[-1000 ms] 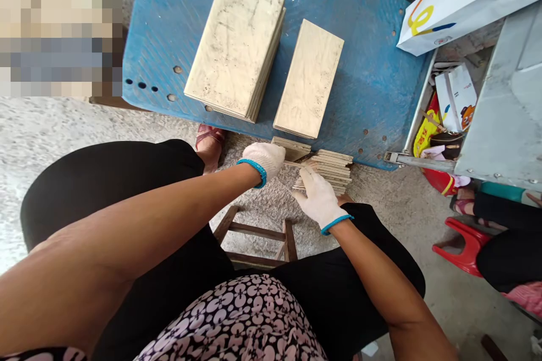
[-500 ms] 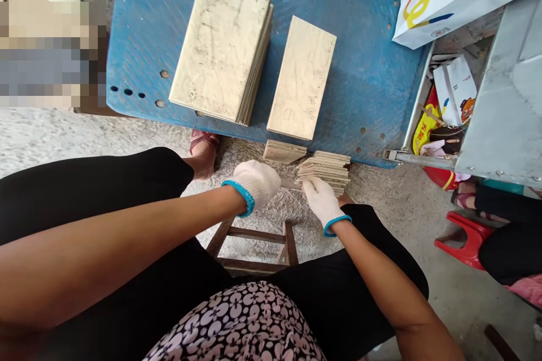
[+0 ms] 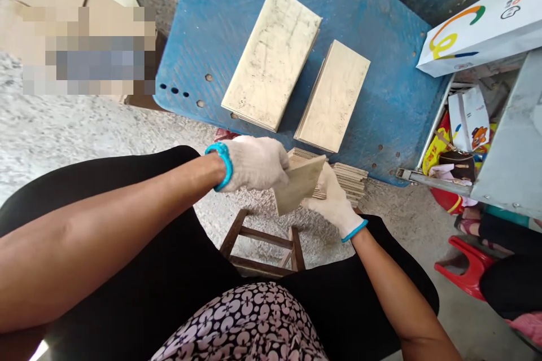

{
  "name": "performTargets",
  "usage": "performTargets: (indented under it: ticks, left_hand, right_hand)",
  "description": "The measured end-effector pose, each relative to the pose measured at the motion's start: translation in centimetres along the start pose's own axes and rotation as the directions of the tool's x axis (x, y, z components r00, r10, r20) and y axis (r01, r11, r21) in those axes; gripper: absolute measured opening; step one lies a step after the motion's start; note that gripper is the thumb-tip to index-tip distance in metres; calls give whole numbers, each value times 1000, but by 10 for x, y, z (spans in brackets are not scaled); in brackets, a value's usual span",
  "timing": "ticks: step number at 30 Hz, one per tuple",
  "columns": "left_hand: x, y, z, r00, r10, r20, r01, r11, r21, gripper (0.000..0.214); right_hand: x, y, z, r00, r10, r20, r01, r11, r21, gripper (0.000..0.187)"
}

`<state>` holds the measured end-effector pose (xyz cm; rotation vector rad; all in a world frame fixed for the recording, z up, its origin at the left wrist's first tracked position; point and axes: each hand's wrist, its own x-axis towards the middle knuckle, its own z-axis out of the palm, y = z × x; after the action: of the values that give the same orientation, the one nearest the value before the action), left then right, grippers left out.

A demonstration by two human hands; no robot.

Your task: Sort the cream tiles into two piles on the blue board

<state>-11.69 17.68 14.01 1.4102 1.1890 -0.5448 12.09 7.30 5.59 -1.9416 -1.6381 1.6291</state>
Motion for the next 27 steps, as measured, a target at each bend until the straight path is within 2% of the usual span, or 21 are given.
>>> performTargets:
  ticks: [3,8,14,16,18,21,23,25,27]
  left_hand:
    - [2,-6,-8,999,22,26,-14,961,-275,23]
    - [7,-8,-15,999,35,5,-28,876,-482,20]
    - [15,-7,-19,1000,-15,27,29,742,-669,12]
    - [16,-5,-20,1000,9,10,0,721,-693,16]
    - [14,-1,-21,997,62,-47,-77,697,-713,30]
    - [3,11,-23,979,152,-135,-203,682,-703,57]
    - [-4,19,-23,980,163,-110,-196,746,-637,59]
    - [-7,25,-19,988,147,-53,-155,876,-458,53]
    - [-5,27,-7,986,160,-52,-166,978,-126,47]
  right_hand:
    - [-3,-13,3,999,-24,-46,20,996,-83,128]
    - [-5,-31,9,996,-45,-77,22,962,-271,140]
    - [-4,-43,14,979,-131,-158,70,937,-342,130]
    - [-7,-44,12,971,-140,-194,71,942,-327,126]
    - [-11,-46,8,964,-123,-235,53,958,-282,121]
    - [-18,-52,-5,952,-77,-297,24,983,-180,116]
    - [-16,-60,-20,934,-29,-356,-23,990,-141,116]
    - [-7,-72,-38,902,40,-431,-114,982,-148,116]
    - [10,-85,-56,863,107,-493,-218,961,-172,115]
